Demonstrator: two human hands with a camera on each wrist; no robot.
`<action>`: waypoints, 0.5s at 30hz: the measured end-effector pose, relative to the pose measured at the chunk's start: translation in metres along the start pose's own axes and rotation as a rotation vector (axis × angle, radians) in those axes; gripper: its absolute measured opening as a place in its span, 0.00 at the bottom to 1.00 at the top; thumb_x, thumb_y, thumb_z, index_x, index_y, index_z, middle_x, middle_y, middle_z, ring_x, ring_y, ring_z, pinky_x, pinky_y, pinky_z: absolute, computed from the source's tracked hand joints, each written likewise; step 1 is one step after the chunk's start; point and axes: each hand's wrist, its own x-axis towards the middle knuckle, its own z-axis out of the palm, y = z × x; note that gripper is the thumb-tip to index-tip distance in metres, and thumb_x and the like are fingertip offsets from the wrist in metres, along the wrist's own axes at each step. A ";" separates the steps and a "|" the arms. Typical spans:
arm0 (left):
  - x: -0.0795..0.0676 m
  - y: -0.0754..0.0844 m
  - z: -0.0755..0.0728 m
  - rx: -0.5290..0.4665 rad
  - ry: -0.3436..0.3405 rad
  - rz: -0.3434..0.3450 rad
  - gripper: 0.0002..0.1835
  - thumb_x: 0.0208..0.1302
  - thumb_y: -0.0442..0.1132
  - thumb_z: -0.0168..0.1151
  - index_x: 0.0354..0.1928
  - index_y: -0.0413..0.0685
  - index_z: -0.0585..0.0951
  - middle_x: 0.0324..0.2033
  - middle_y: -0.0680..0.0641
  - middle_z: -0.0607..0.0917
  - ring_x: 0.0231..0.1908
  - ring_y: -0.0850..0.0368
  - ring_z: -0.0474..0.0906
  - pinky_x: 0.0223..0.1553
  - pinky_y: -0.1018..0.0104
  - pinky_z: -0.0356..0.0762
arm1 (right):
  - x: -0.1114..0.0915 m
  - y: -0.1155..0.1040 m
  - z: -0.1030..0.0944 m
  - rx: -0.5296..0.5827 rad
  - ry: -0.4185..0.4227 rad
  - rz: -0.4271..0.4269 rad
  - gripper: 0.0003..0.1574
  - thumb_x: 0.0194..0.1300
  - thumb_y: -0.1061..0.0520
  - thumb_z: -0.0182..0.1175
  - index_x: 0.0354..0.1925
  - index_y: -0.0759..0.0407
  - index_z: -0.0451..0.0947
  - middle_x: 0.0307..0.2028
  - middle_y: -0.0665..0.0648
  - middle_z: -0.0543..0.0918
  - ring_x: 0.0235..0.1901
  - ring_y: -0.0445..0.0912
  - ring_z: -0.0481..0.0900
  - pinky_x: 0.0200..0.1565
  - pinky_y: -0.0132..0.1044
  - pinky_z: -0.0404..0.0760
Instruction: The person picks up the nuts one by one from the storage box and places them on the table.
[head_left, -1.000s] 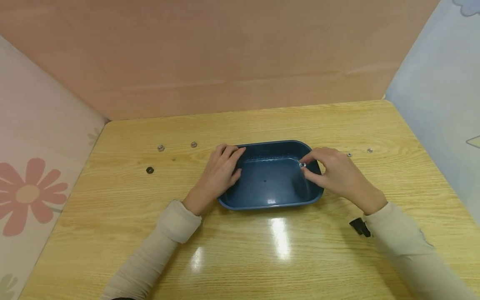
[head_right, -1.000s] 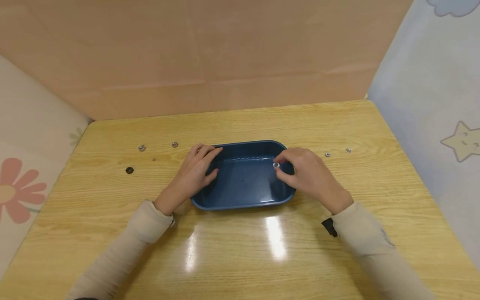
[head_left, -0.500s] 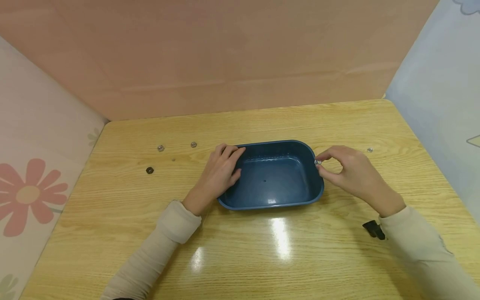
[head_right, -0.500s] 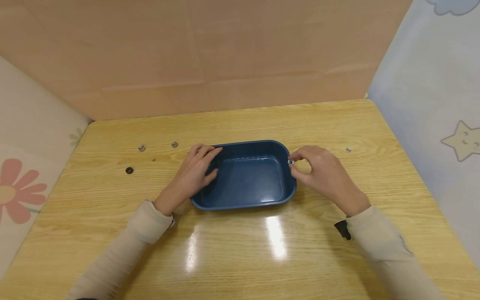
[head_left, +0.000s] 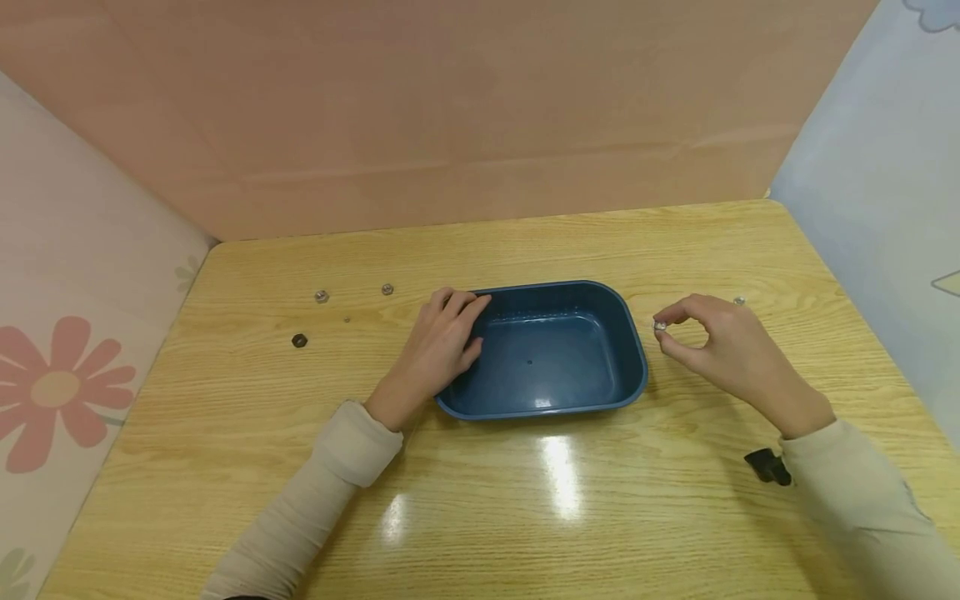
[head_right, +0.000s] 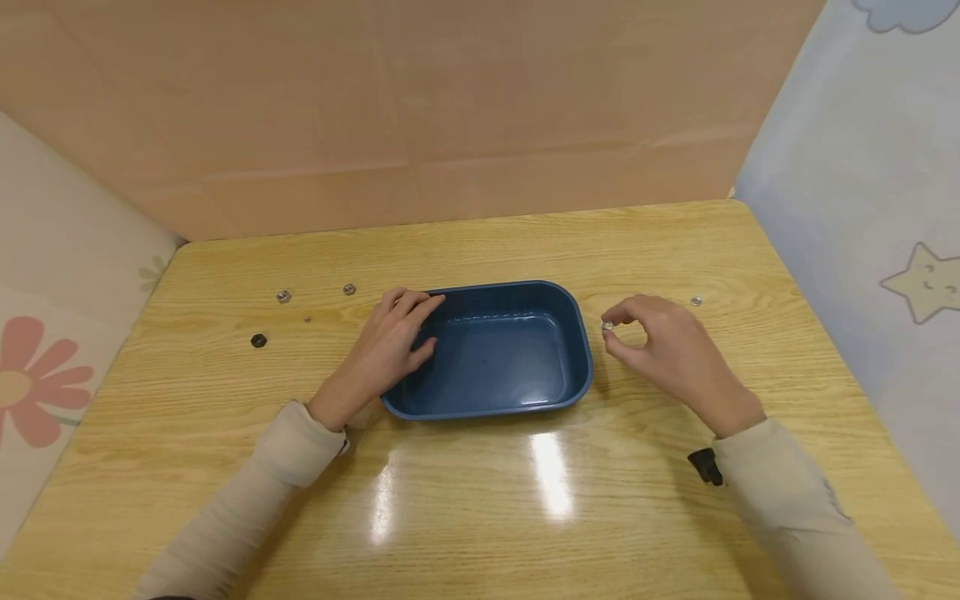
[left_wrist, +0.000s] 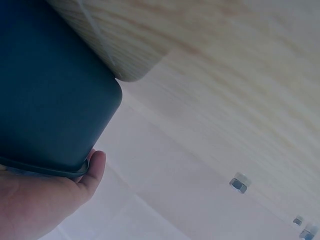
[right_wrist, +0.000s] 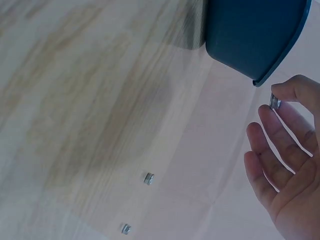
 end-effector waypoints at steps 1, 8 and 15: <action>0.000 0.000 0.000 0.001 0.000 0.000 0.31 0.63 0.40 0.68 0.68 0.44 0.73 0.59 0.43 0.79 0.61 0.43 0.68 0.60 0.48 0.72 | -0.001 0.001 0.000 -0.003 -0.002 0.002 0.11 0.50 0.66 0.70 0.35 0.57 0.85 0.34 0.54 0.89 0.34 0.51 0.86 0.39 0.30 0.73; 0.000 0.000 0.000 0.003 0.004 0.007 0.30 0.63 0.40 0.67 0.67 0.44 0.73 0.58 0.43 0.79 0.60 0.43 0.69 0.59 0.48 0.72 | -0.008 0.010 -0.004 -0.023 -0.051 0.061 0.12 0.52 0.66 0.70 0.37 0.57 0.85 0.35 0.56 0.89 0.35 0.54 0.85 0.40 0.43 0.74; 0.001 0.000 0.001 0.003 -0.004 0.004 0.31 0.63 0.40 0.67 0.68 0.45 0.73 0.59 0.43 0.79 0.60 0.43 0.68 0.58 0.48 0.72 | -0.015 0.020 -0.010 -0.051 -0.099 0.097 0.12 0.54 0.65 0.71 0.39 0.59 0.85 0.36 0.59 0.89 0.35 0.55 0.85 0.34 0.42 0.75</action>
